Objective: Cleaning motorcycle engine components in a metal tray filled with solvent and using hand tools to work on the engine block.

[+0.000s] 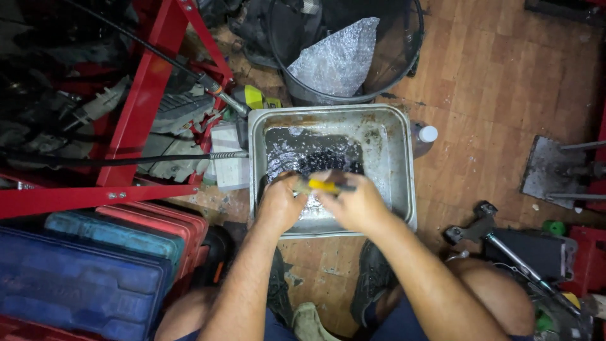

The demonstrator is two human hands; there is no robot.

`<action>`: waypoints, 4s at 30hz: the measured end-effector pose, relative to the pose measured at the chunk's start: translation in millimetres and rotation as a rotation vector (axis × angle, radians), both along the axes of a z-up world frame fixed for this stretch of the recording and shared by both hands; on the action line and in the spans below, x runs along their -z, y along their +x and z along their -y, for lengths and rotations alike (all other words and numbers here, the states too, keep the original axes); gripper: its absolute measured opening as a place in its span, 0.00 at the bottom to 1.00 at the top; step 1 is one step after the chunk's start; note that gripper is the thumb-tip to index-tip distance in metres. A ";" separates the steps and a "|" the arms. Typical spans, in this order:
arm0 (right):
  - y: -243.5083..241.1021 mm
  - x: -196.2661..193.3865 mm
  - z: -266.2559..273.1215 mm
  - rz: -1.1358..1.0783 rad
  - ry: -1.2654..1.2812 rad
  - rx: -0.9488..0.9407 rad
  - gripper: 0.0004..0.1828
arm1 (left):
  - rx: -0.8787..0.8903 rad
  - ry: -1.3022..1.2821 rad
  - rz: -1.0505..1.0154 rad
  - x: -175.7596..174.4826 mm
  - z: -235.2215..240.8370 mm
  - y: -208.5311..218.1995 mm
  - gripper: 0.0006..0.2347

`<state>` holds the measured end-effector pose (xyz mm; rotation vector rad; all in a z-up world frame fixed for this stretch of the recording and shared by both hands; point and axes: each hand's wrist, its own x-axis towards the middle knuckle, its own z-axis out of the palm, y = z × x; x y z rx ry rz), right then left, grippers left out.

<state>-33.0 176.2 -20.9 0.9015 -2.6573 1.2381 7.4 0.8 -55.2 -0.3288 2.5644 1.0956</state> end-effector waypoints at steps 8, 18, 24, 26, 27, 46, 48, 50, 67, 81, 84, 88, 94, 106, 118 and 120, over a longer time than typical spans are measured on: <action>-7.1 -2.9 -8.1 0.184 0.170 0.158 0.10 | -0.131 0.038 0.055 -13.2 0.5 1.7 0.12; -11.8 17.7 -25.3 0.129 0.369 0.204 0.12 | -0.122 0.080 -0.093 9.4 -1.4 1.2 0.10; -1.0 -8.2 -4.6 0.117 0.231 0.141 0.09 | -0.126 0.035 0.050 -18.5 -5.7 -7.0 0.23; 4.5 -19.1 4.3 0.162 0.114 0.091 0.09 | -0.145 0.121 0.046 -27.6 -7.9 -5.7 0.25; 6.6 -25.3 9.3 0.210 0.004 0.056 0.10 | -0.148 0.213 0.041 -33.2 -8.1 -5.8 0.27; 1.7 -38.3 16.8 0.576 0.461 0.438 0.26 | -0.222 0.329 0.031 -48.2 5.6 -3.4 0.27; 12.5 -1.7 11.5 0.154 -0.045 0.087 0.10 | -0.198 0.366 -0.026 -22.7 4.8 -8.8 0.26; 2.3 6.4 -0.1 0.072 -0.005 0.121 0.09 | -0.203 0.338 0.004 -59.2 2.6 -2.3 0.24; 6.6 -25.6 9.4 0.281 0.327 0.250 0.24 | -0.303 0.594 0.019 -46.6 3.7 -4.6 0.25; -12.3 -14.9 -16.0 0.193 0.008 0.058 0.13 | -0.202 0.606 -0.129 -46.0 1.7 1.0 0.25; -13.8 -20.0 -17.8 0.115 0.003 0.127 0.12 | -0.267 0.716 -0.055 -40.5 8.8 -1.8 0.27; -15.4 7.4 -35.8 0.017 0.109 0.215 0.10 | -0.289 0.750 -0.075 -22.8 5.8 -6.2 0.27; -2.2 -16.5 -12.0 0.113 0.130 0.216 0.10 | -0.263 0.544 -0.069 -45.8 2.2 -3.3 0.24; -4.5 -15.1 -6.5 0.290 0.077 0.055 0.10 | -0.129 0.112 -0.087 -8.8 -9.3 4.7 0.21; 2.6 -9.3 -7.4 0.161 0.151 0.225 0.07 | -0.429 0.530 0.050 -44.5 2.7 -6.9 0.13; 5.4 -33.9 0.3 0.253 -0.010 0.128 0.13 | -0.364 0.644 0.042 -61.9 4.8 -7.0 0.24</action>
